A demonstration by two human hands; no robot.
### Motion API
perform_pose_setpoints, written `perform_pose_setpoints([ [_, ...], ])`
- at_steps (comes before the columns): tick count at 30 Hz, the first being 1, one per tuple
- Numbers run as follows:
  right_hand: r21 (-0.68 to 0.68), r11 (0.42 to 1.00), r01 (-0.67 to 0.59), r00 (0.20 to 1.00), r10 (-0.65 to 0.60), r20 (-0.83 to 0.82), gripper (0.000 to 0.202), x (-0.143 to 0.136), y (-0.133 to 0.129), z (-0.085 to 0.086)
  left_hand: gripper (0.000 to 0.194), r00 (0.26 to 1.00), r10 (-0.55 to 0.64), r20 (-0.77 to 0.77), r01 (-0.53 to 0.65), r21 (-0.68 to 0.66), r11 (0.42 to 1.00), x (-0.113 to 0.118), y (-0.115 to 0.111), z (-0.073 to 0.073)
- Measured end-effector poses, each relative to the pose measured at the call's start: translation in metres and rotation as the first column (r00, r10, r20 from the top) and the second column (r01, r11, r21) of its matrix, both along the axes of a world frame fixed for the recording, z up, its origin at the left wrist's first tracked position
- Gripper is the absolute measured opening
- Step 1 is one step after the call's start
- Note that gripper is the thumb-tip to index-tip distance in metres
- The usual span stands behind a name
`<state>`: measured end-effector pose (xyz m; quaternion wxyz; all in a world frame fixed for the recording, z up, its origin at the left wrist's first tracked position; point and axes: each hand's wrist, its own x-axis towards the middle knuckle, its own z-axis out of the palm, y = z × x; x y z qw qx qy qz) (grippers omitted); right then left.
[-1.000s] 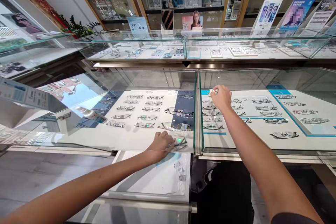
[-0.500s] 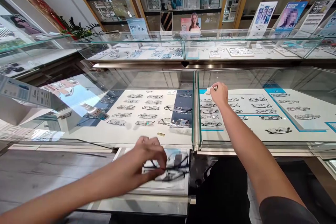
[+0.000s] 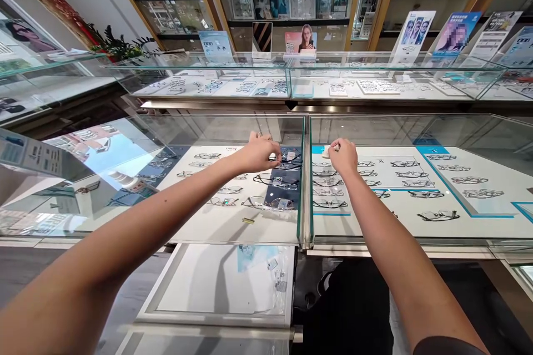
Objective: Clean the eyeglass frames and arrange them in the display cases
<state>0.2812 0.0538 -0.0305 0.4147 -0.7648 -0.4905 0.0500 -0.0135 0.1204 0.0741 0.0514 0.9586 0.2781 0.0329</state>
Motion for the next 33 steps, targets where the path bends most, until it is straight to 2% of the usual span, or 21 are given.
perform_pose_setpoints([
  [3, 0.001, 1.000, -0.001, 1.000, 0.001, 0.005, 0.005, -0.001, 0.001, -0.001, 0.019, 1.000, -0.001, -0.015, 0.001, -0.013, 1.000, 0.003, 0.010, -0.016],
  [6, -0.009, 1.000, 0.001, 1.000, -0.001, 0.003, 0.004, -0.002, 0.001, -0.001, 0.022, 1.000, 0.005, -0.020, -0.005, -0.040, 0.999, 0.003, 0.015, -0.023],
  [12, -0.037, 0.999, 0.006, 1.000, -0.006, -0.007, 0.005, -0.006, 0.000, 0.002, 0.036, 1.000, 0.015, 0.011, -0.015, -0.062, 0.998, 0.003, 0.020, -0.020],
  [20, -0.057, 0.998, 0.001, 1.000, -0.002, -0.019, 0.005, -0.005, -0.003, 0.007, 0.039, 1.000, 0.015, -0.014, -0.015, -0.027, 1.000, 0.009, 0.030, -0.021],
  [22, -0.054, 0.999, 0.001, 1.000, -0.002, -0.018, 0.005, -0.005, -0.003, 0.007, 0.034, 1.000, 0.011, 0.014, -0.011, 0.011, 1.000, 0.007, 0.026, -0.016],
  [24, -0.050, 0.999, 0.001, 1.000, -0.002, -0.018, 0.005, -0.004, -0.003, 0.005, 0.024, 0.995, 0.005, 0.104, -0.011, 0.060, 0.998, 0.002, 0.012, -0.003],
  [26, -0.044, 0.999, 0.003, 1.000, -0.003, -0.020, 0.005, -0.003, -0.002, 0.004, 0.015, 0.973, -0.016, 0.229, 0.009, 0.034, 0.999, -0.008, -0.014, 0.017],
  [27, -0.040, 0.999, 0.004, 1.000, -0.004, -0.021, 0.005, -0.003, -0.002, 0.003, 0.014, 0.958, -0.032, 0.285, 0.046, -0.044, 0.998, -0.015, -0.031, 0.028],
  [28, -0.034, 0.999, 0.004, 1.000, -0.004, -0.020, 0.005, -0.002, -0.001, 0.002, 0.012, 0.949, -0.064, 0.309, 0.121, -0.169, 0.978, -0.022, -0.050, 0.039],
  [29, -0.025, 1.000, 0.004, 1.000, -0.004, -0.018, 0.004, -0.002, -0.001, 0.001, 0.012, 0.942, -0.097, 0.321, 0.201, -0.309, 0.929, -0.031, -0.071, 0.047],
  [30, -0.017, 1.000, 0.004, 1.000, -0.004, -0.016, 0.004, -0.002, -0.001, 0.000, 0.011, 0.937, -0.130, 0.325, 0.271, -0.440, 0.856, -0.040, -0.092, 0.052],
  [32, -0.006, 1.000, 0.004, 1.000, -0.004, -0.016, 0.004, -0.001, 0.000, -0.001, 0.011, 0.924, -0.199, 0.327, 0.373, -0.650, 0.663, -0.057, -0.133, 0.049],
  [33, -0.004, 1.000, 0.004, 1.000, -0.004, -0.018, 0.005, 0.000, 0.000, -0.001, 0.011, 0.911, -0.221, 0.349, 0.412, -0.738, 0.534, -0.065, -0.152, 0.040],
])
